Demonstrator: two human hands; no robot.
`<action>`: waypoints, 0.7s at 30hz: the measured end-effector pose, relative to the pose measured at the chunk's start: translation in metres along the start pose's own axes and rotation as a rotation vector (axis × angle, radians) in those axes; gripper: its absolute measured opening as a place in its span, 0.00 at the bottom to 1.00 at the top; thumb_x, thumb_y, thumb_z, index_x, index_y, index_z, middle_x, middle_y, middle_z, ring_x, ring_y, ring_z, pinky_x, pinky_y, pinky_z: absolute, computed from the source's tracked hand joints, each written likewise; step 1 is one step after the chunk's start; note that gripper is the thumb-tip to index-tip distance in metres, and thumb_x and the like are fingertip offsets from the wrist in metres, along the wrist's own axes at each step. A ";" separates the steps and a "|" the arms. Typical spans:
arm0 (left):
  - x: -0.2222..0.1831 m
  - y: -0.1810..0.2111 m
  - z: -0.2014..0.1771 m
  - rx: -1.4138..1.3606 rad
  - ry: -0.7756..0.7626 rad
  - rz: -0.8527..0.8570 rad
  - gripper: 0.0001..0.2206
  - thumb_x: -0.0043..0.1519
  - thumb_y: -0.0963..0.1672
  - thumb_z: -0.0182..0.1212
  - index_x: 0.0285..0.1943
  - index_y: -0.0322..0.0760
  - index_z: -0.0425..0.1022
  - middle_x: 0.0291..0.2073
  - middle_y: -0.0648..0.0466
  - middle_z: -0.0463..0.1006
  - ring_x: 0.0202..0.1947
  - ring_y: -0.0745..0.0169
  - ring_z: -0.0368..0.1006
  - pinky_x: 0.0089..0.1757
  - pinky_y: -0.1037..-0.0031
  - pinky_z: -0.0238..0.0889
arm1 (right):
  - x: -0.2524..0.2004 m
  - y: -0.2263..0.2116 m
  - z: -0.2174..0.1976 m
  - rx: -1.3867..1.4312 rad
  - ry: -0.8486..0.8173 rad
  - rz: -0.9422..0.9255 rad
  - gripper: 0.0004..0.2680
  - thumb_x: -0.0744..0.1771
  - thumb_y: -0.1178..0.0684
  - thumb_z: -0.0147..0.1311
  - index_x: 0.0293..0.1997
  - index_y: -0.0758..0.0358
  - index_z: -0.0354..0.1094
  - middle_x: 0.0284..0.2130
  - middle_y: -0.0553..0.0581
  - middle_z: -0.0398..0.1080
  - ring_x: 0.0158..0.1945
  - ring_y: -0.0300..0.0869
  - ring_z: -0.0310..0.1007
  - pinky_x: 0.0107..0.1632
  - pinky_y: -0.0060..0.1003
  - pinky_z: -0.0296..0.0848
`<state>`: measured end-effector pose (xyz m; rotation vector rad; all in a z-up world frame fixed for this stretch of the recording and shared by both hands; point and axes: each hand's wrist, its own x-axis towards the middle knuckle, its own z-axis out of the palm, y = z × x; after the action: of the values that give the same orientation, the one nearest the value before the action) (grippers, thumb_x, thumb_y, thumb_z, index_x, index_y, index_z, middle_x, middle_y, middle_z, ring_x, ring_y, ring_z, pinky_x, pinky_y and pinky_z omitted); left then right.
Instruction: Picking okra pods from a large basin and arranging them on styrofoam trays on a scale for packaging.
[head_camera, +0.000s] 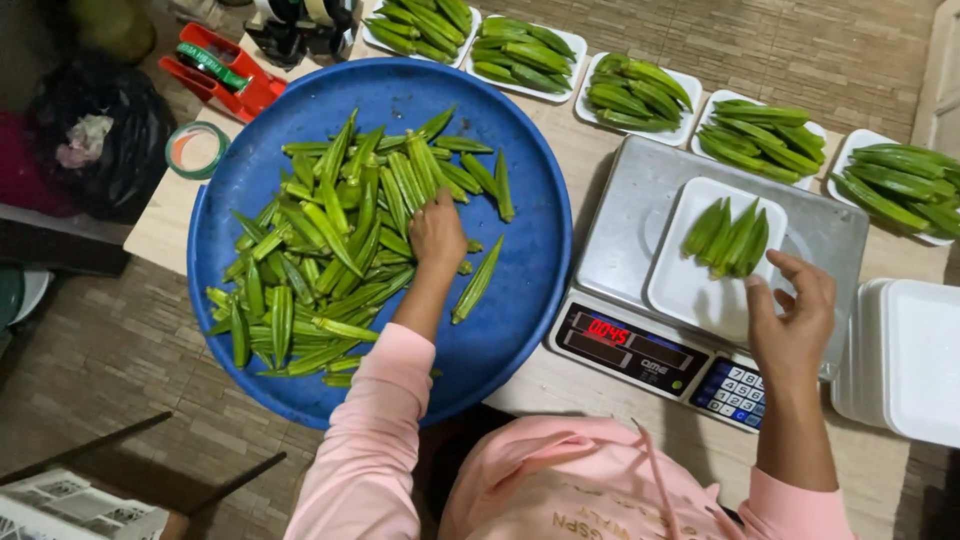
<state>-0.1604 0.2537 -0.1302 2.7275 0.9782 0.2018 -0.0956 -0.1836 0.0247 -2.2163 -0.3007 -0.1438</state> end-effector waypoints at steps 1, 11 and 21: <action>-0.001 0.000 -0.018 0.002 0.002 -0.003 0.24 0.54 0.37 0.63 0.62 0.38 0.67 0.44 0.41 0.80 0.48 0.34 0.75 0.45 0.47 0.68 | -0.001 -0.001 -0.001 0.003 -0.002 -0.002 0.11 0.72 0.57 0.54 0.62 0.63 0.69 0.57 0.66 0.58 0.61 0.54 0.63 0.59 0.48 0.68; 0.004 -0.031 -0.054 -0.177 0.190 -0.204 0.16 0.58 0.40 0.64 0.55 0.44 0.77 0.47 0.47 0.81 0.50 0.43 0.68 0.44 0.57 0.65 | -0.011 -0.007 0.000 0.038 -0.006 0.016 0.11 0.72 0.60 0.53 0.61 0.65 0.69 0.56 0.64 0.61 0.59 0.50 0.65 0.56 0.42 0.70; -0.086 0.031 0.002 -0.039 -0.114 0.017 0.19 0.58 0.50 0.57 0.52 0.34 0.74 0.45 0.37 0.73 0.47 0.29 0.72 0.46 0.44 0.68 | -0.019 -0.006 0.004 0.073 -0.029 -0.017 0.10 0.71 0.61 0.53 0.60 0.66 0.70 0.55 0.64 0.63 0.59 0.49 0.67 0.56 0.41 0.71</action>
<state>-0.2071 0.1748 -0.1278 2.6800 0.9112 0.0666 -0.1153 -0.1802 0.0225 -2.1454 -0.3356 -0.1087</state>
